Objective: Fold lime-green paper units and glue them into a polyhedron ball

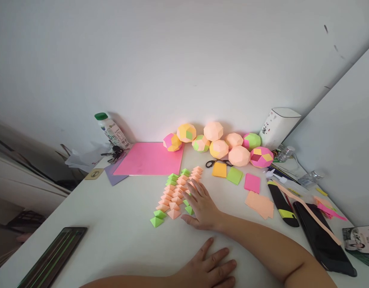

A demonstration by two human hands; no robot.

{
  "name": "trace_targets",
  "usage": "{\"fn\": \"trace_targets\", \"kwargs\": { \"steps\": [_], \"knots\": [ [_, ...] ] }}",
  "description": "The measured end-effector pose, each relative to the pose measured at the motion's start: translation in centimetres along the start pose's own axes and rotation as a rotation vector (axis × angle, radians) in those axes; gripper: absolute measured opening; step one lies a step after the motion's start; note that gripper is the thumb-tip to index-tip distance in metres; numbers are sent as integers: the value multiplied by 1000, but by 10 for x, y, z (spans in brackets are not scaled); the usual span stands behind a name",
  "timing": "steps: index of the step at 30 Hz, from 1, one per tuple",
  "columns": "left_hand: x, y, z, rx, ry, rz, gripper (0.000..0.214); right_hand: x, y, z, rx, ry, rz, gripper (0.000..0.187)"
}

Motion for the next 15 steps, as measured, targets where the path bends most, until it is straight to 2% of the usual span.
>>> {"fn": "trace_targets", "kwargs": {
  "steps": [3,8,15],
  "knots": [
    [1,2,-1,-11,8,3,33,5,-3,0,60,49,-8,67],
    [2,2,0,-25,19,5,32,11,-3,0,83,87,5,65],
    [-1,-2,1,-17,-7,-21,29,13,-20,-2,270,80,-31,75]
  ]
}}
Point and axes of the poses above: each hand's wrist, its own z-axis towards the middle knuckle, its own y-axis out of the palm, x = y × z, the point moved 7 cm from there along z, towards the middle knuckle, and after that the axes turned 11 degrees about z, right-handed, at the moved point
